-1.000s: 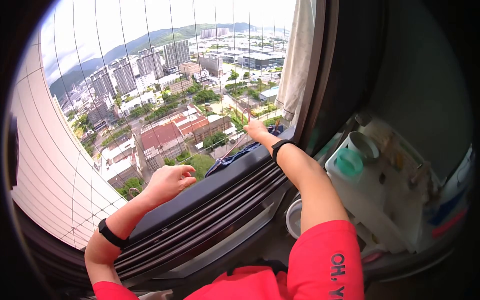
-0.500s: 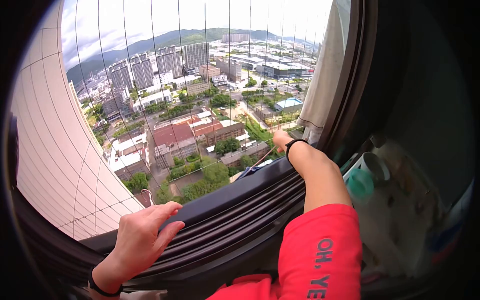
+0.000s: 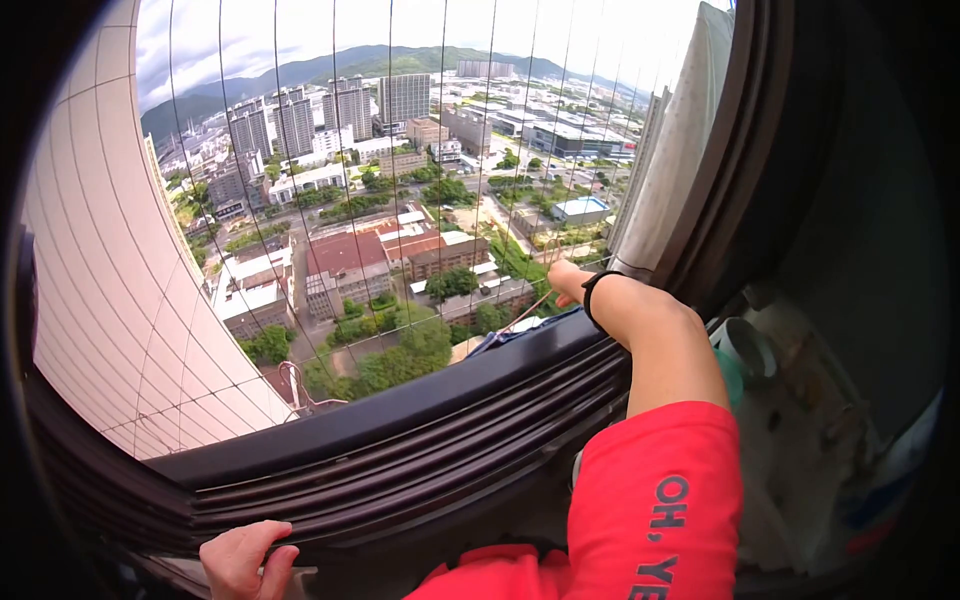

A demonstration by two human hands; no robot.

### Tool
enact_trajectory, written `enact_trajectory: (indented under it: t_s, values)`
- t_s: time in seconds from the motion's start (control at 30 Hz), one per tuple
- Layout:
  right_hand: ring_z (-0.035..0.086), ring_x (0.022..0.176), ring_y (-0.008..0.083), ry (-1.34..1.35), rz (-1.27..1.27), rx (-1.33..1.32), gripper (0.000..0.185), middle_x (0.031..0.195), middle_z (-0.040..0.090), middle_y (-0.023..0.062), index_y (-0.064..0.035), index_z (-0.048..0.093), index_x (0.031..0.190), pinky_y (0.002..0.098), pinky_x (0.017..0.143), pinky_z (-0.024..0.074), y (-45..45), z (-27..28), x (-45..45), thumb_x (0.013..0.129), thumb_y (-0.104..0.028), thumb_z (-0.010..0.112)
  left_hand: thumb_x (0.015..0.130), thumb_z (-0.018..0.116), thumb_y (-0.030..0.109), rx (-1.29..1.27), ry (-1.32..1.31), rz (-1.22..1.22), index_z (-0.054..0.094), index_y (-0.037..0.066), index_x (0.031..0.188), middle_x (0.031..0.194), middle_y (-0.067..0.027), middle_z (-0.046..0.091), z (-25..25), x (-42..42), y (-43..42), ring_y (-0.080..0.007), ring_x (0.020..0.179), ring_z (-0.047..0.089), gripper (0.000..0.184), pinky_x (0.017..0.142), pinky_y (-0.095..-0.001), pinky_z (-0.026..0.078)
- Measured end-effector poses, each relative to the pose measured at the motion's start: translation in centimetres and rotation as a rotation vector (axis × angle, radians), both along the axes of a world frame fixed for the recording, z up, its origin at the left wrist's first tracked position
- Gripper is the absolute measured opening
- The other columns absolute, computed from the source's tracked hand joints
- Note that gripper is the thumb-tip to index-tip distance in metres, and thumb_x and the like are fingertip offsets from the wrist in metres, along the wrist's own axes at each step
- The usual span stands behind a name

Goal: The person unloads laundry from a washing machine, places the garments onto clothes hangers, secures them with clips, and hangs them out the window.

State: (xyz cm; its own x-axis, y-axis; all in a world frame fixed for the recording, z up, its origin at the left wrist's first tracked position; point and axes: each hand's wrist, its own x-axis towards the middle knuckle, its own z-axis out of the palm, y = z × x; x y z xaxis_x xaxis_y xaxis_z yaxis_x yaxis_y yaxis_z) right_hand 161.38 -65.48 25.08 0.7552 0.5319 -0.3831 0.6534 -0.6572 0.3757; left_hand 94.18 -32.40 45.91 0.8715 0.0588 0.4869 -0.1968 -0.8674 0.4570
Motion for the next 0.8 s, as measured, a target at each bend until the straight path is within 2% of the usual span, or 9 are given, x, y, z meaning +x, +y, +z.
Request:
enact_trajectory:
  t_s: [0.03,0.1,0.23,0.4,0.47,0.5,0.6,0.77,0.8]
  values:
    - [0.066,0.082,0.0222,0.043,-0.081,0.031,0.029,0.084,0.068,0.0094,-0.0010,0.064,0.091,0.0302,0.072,0.0516,0.1,-0.3,-0.1,0.067,-0.015,0.072,0.076,0.067,-0.002,0.006,-0.011,0.007,0.062,-0.002,0.095,0.081,-0.0153,0.064,-0.5,-0.5,0.3,-0.0270,0.066,0.063,0.019,0.060,-0.0318,0.050]
    - [0.066,0.082,0.0249,0.061,-0.001,0.133,0.029,0.084,0.068,0.0103,-0.0015,0.066,0.088,0.0310,0.072,0.0516,0.9,1.5,-2.8,0.065,-0.016,0.073,0.076,0.067,-0.002,0.010,-0.031,0.003,0.063,-0.002,0.094,0.082,-0.0150,0.064,-1.3,-1.4,0.7,-0.0277,0.068,0.063,0.019,0.061,-0.0322,0.050]
    - [0.065,0.079,0.0246,-0.147,0.178,-0.129,0.028,0.083,0.068,0.0105,-0.0059,0.068,0.082,0.0317,0.071,0.0513,3.2,5.4,-7.5,0.058,-0.019,0.077,0.076,0.066,-0.001,-0.046,-0.006,0.016,0.063,-0.001,0.094,0.084,-0.0153,0.065,-3.0,-2.7,1.3,-0.0294,0.074,0.064,0.018,0.066,-0.0337,0.050]
    - [0.064,0.081,0.0169,-0.283,-0.051,-0.075,0.022,0.075,0.068,0.0001,-0.0122,0.069,0.076,0.0270,0.071,0.0500,4.2,4.7,-7.5,0.057,-0.018,0.080,0.077,0.067,0.002,-0.081,-0.018,0.005,0.064,0.000,0.093,0.084,-0.0149,0.065,-4.6,-3.5,2.1,-0.0296,0.074,0.064,0.016,0.065,-0.0338,0.050]
    - [0.064,0.082,0.0193,-0.250,-0.201,-0.015,0.021,0.084,0.066,0.0043,-0.0079,0.066,0.084,0.0297,0.071,0.0513,5.0,5.6,-8.6,0.065,-0.013,0.073,0.077,0.067,0.002,-0.088,-0.013,0.011,0.064,0.000,0.093,0.084,-0.0146,0.065,-4.9,-3.6,2.4,-0.0295,0.074,0.064,0.017,0.065,-0.0337,0.050]
    - [0.065,0.081,0.0235,-0.232,-0.309,0.061,0.025,0.094,0.065,0.0093,-0.0034,0.063,0.096,0.0343,0.069,0.0531,5.3,5.4,-8.3,0.072,-0.008,0.066,0.077,0.067,0.002,-0.091,-0.008,0.011,0.064,0.000,0.093,0.084,-0.0144,0.065,-5.0,-3.6,2.6,-0.0294,0.074,0.064,0.016,0.065,-0.0336,0.050]
    - [0.066,0.075,0.0283,-0.137,-0.653,0.324,0.031,0.106,0.063,0.0154,0.0020,0.056,0.113,0.0390,0.063,0.0558,6.6,5.7,-8.1,0.082,-0.006,0.054,0.077,0.066,0.002,-0.101,-0.002,0.018,0.064,0.000,0.093,0.084,-0.0141,0.065,-5.6,-4.0,3.2,-0.0292,0.074,0.064,0.016,0.066,-0.0335,0.050]
    - [0.067,0.066,0.0291,0.197,-0.952,0.937,0.026,0.085,0.066,0.0214,0.0042,0.055,0.104,0.0400,0.052,0.0551,3.2,0.5,-2.4,0.088,-0.014,0.045,0.077,0.066,0.001,-0.139,-0.014,0.033,0.064,0.000,0.093,0.084,-0.0140,0.065,-6.6,-4.6,4.0,-0.0289,0.075,0.064,0.016,0.067,-0.0332,0.050]
    - [0.067,0.066,0.0290,0.334,-0.710,0.854,0.026,0.085,0.066,0.0217,0.0035,0.055,0.102,0.0401,0.051,0.0546,1.3,-0.4,-1.4,0.088,-0.016,0.045,0.077,0.066,0.001,-0.144,-0.014,0.034,0.064,0.000,0.093,0.084,-0.0140,0.065,-6.7,-4.6,4.2,-0.0289,0.075,0.064,0.016,0.067,-0.0332,0.050]
